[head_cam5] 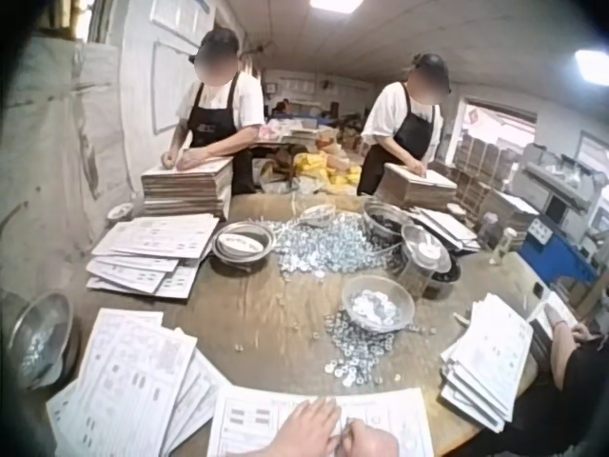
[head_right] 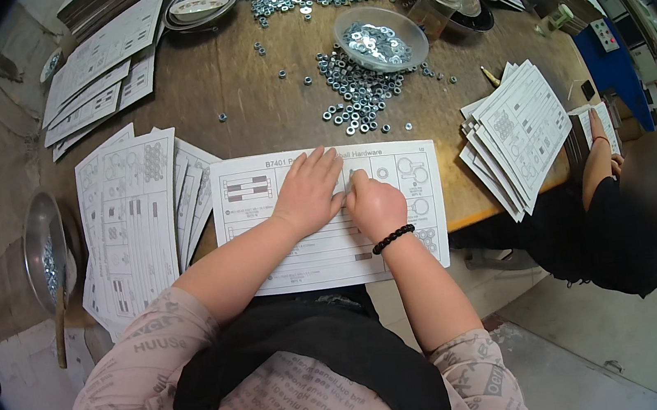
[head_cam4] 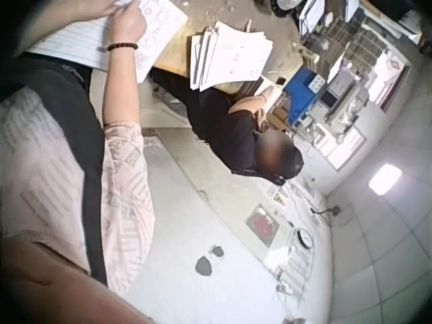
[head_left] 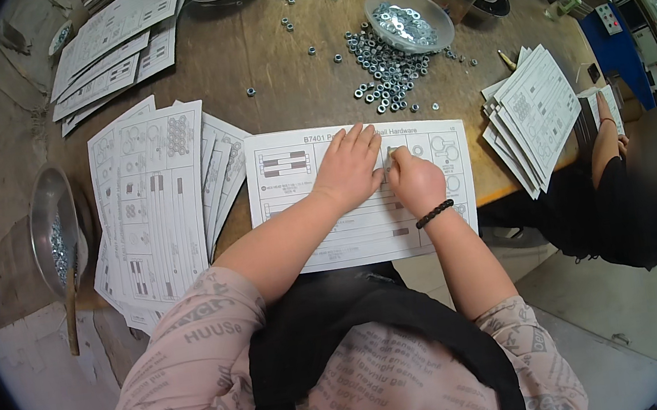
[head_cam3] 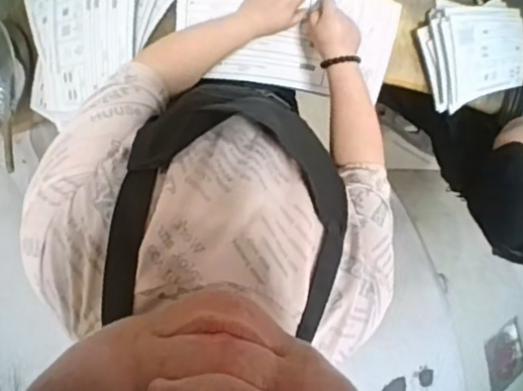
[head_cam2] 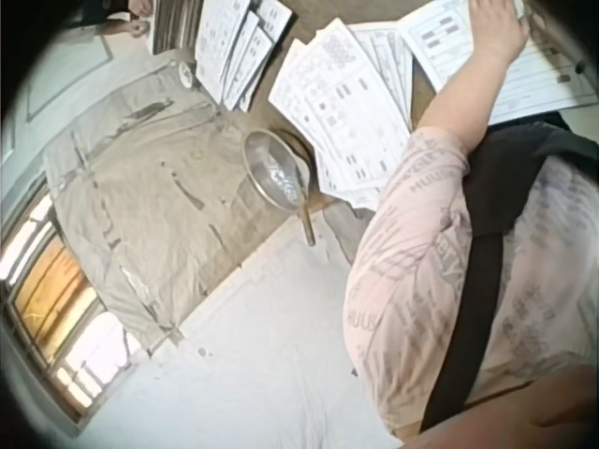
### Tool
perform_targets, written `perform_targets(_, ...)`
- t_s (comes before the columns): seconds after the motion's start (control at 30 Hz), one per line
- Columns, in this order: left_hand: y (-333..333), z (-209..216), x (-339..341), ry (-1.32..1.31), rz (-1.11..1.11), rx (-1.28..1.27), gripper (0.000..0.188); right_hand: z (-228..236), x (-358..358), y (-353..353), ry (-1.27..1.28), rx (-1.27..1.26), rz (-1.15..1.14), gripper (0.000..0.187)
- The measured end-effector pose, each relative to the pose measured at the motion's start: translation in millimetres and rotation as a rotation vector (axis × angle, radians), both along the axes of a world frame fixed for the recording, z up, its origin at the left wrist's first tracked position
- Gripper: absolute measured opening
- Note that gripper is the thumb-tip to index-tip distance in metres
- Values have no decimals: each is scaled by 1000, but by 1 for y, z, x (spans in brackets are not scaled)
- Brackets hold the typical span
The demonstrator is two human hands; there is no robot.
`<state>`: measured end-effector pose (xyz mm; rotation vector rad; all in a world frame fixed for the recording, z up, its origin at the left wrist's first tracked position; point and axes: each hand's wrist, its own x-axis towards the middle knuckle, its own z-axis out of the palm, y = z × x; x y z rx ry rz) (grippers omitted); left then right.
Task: The person repeatedly marks printed instruction sheets with a pencil, then stacks the completed sheets. The person handles the sheets one at a time, marking specific areas before placing them in a growing pile.
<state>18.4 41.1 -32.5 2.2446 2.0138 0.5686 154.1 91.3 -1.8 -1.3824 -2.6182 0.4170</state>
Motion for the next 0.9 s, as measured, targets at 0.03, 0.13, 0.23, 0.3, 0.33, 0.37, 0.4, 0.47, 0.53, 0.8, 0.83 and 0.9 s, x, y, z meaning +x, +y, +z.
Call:
perform_targets(0.03, 0, 1, 0, 4, 3, -15, 54, 1, 2, -4, -4, -15, -3, 11)
perform_targets(0.13, 1, 0, 1, -12, 7, -11, 53, 3, 10, -12, 1, -41, -9, 11)
perform_targets(0.23, 2, 2, 2, -32, 8, -14, 53, 1, 15, -3, 97, -51, -30, 13)
perform_targets(0.3, 2, 3, 1, -34, 9, -19, 53, 6, 21, 5, 147, -99, -104, 14)
perform_targets(0.33, 2, 3, 1, -31, 10, -16, 53, 9, 21, 7, 172, -124, -139, 14)
perform_targets(0.37, 2, 4, 1, -27, 10, -14, 53, 13, 19, 10, 135, -148, -144, 15)
perform_targets(0.4, 2, 4, 2, -35, 10, -14, 52, 11, 19, 10, 124, -136, -133, 15)
perform_targets(0.47, 2, 4, 3, -50, 9, -15, 52, 6, 19, 9, 102, -111, -110, 16)
perform_targets(0.53, 2, 2, 2, -39, 7, -1, 52, 6, 16, 10, 91, -131, -153, 16)
perform_targets(0.8, -1, 2, 3, -21, 14, -6, 51, 2, 25, -2, 112, -202, -171, 16)
perform_targets(0.83, 0, 2, 3, -14, 16, -7, 51, 0, 26, -4, 102, -187, -164, 16)
perform_targets(0.9, 0, 2, 3, -16, 16, 11, 50, 1, 27, -3, 85, -161, -153, 18)
